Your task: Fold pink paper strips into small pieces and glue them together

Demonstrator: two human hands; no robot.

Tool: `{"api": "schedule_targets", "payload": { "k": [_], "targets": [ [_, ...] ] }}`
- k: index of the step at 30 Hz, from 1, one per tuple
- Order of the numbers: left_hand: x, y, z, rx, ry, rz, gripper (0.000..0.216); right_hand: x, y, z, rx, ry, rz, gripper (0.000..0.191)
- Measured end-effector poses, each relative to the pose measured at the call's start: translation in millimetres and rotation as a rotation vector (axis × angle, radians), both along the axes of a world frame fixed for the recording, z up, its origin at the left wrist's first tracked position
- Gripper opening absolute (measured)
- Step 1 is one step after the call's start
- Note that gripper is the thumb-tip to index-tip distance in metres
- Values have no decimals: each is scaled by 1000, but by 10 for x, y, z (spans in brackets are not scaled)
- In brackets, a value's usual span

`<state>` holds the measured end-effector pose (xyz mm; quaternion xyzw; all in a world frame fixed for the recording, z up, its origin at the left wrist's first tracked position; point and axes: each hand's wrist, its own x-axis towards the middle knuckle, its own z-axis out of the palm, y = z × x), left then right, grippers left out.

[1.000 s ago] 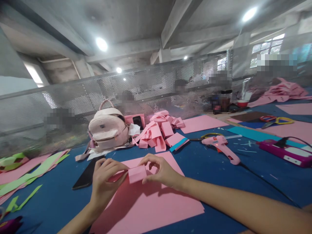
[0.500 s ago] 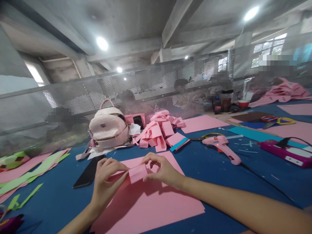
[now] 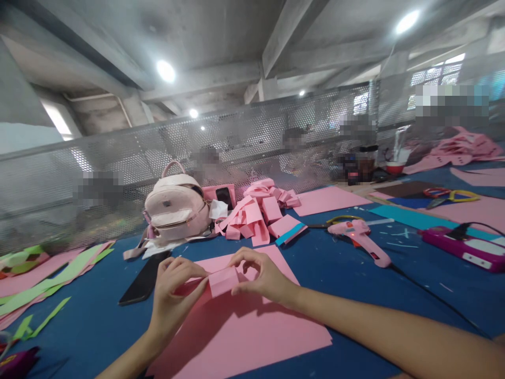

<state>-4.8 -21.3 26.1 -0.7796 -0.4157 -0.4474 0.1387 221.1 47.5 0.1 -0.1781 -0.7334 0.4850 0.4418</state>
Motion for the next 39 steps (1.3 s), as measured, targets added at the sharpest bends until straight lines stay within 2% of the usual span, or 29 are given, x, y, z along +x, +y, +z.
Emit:
{"api": "schedule_targets", "payload": {
  "k": [7,19,39],
  "targets": [
    [35,0,61,77,51,51,16,0,-14,12,-3,1,-9,45],
    [-3,19,4,-83,-9,-18,12,8,-42,58,55,-79,46,57],
    [16,13,-14,-91,-43,-47,15,3,-43,44,100,-122,78,57]
  ]
}}
